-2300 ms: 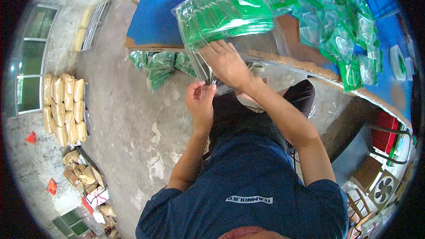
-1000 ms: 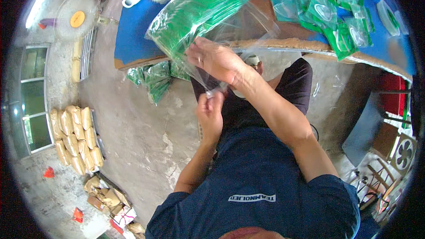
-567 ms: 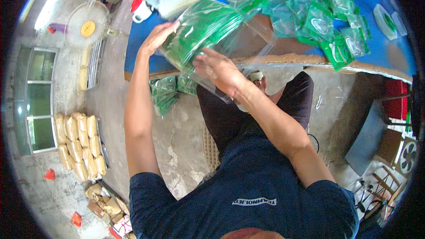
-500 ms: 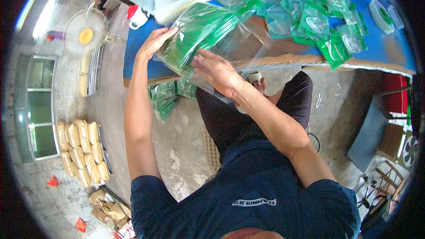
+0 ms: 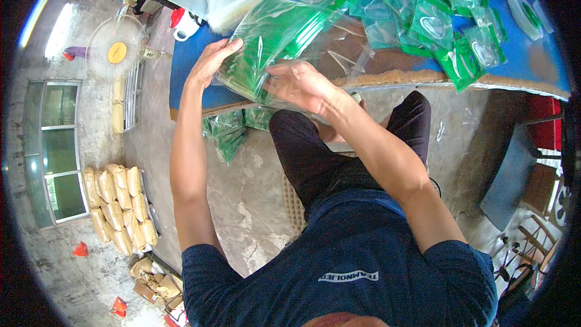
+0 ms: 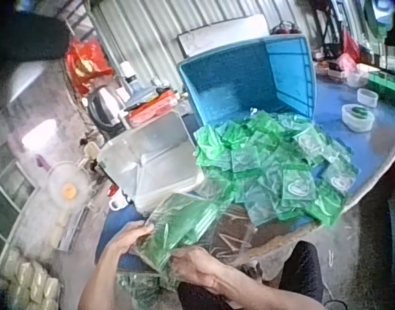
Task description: Packing small green plastic items into larger clear bags.
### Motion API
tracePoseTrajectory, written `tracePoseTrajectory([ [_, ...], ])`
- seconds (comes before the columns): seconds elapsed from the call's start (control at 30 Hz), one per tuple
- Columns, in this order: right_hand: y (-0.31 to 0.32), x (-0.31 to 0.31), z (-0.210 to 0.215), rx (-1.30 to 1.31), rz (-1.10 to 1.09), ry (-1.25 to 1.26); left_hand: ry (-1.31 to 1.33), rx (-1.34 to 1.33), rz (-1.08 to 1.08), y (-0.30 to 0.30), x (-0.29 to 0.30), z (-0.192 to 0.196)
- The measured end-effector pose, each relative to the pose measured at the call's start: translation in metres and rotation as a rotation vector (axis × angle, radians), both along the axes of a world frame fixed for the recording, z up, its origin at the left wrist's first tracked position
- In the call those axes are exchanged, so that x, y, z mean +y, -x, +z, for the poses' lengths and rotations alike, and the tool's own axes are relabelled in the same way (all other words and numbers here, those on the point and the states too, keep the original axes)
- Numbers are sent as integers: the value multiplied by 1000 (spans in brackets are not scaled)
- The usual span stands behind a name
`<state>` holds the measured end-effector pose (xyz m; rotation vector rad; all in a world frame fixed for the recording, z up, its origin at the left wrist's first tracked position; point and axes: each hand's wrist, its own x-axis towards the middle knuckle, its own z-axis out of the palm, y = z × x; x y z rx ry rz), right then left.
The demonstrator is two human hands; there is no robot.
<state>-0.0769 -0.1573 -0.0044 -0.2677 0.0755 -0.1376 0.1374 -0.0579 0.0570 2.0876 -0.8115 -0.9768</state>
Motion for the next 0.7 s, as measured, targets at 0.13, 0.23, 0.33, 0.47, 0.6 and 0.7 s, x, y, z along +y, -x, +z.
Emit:
tracePoseTrajectory([
  [0.13, 9, -1, 23, 47, 38, 45, -20, -58, -39, 8, -4, 2],
  [0.23, 15, -12, 15, 161, 122, 234, 58, -64, -87, 14, -5, 0],
  [0.33, 39, -9, 20, 200, 87, 792, -56, -122, -46, 13, -1, -8],
  [0.47, 54, -22, 0, 269, -80, 1366, -60, -117, -51, 25, -3, -4],
  [0.6, 46, -34, -36, 300, -296, 1488, -17, -138, -45, 26, -7, -4],
  [0.7, 37, -28, -38, 493, -717, 1507, 44, -151, -92, 20, -1, -12],
])
